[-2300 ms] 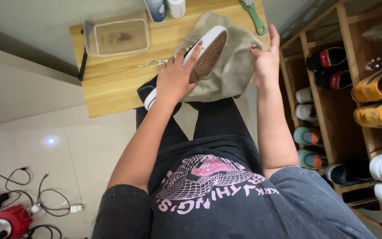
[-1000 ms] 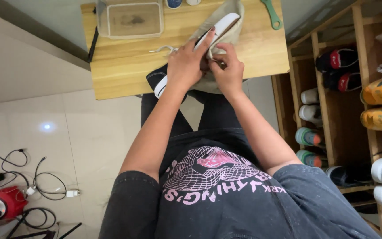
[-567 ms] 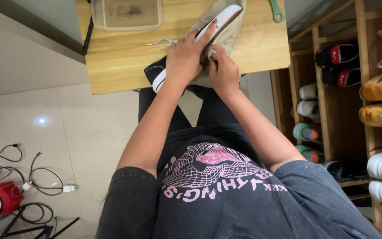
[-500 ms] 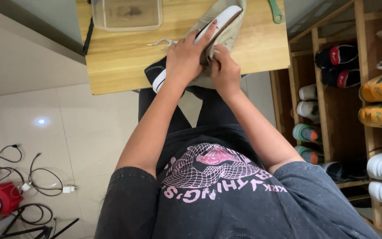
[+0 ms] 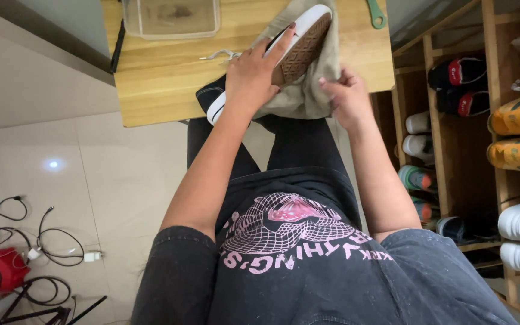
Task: The person wipes a black and white sneaker with a cloth, cleaning the upper, sides, and sole. They rotate the shoe to access different areas and continue wiping until the end of the clip.
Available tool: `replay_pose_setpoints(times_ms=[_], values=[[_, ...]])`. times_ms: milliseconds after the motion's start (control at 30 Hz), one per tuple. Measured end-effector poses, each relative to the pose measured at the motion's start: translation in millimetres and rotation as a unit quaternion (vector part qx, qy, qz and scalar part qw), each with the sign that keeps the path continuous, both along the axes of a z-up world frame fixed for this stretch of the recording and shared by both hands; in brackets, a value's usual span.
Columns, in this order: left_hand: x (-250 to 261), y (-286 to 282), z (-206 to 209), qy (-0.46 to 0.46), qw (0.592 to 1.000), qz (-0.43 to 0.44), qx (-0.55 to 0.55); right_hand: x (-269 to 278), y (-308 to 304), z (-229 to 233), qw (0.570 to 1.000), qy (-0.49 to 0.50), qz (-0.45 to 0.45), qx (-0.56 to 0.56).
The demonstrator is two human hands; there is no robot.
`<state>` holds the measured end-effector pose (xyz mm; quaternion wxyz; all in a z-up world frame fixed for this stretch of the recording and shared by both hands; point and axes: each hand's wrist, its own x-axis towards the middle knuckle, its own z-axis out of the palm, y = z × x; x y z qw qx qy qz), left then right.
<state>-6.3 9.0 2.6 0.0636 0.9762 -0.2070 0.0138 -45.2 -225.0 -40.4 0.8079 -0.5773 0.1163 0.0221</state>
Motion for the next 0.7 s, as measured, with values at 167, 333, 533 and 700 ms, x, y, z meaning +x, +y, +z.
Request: replay_pose_setpoints(times_ms=[167, 333, 533, 700], values=[[1.1, -1.4, -0.7, 0.017, 1.0, 0.012, 0.012, 8.5, 14.9, -21.7, 0.93, -0.023, 0.094, -0.354], [-0.3, -0.5, -3.3, -0.037, 0.999, -0.03, 0.01, 36.5, 28.3, -64.8, 0.823, -0.222, 0.034, -0.522], [4.7, 0.2, -4.8, -0.007, 0.999, -0.042, 0.022, 35.4, 21.5, -63.1, 0.83, -0.265, 0.001, -0.491], [11.7, 4.6, 6.3, 0.054, 0.998, -0.022, -0.007, 37.1, 25.7, -43.6, 0.896, -0.145, -0.034, -0.418]])
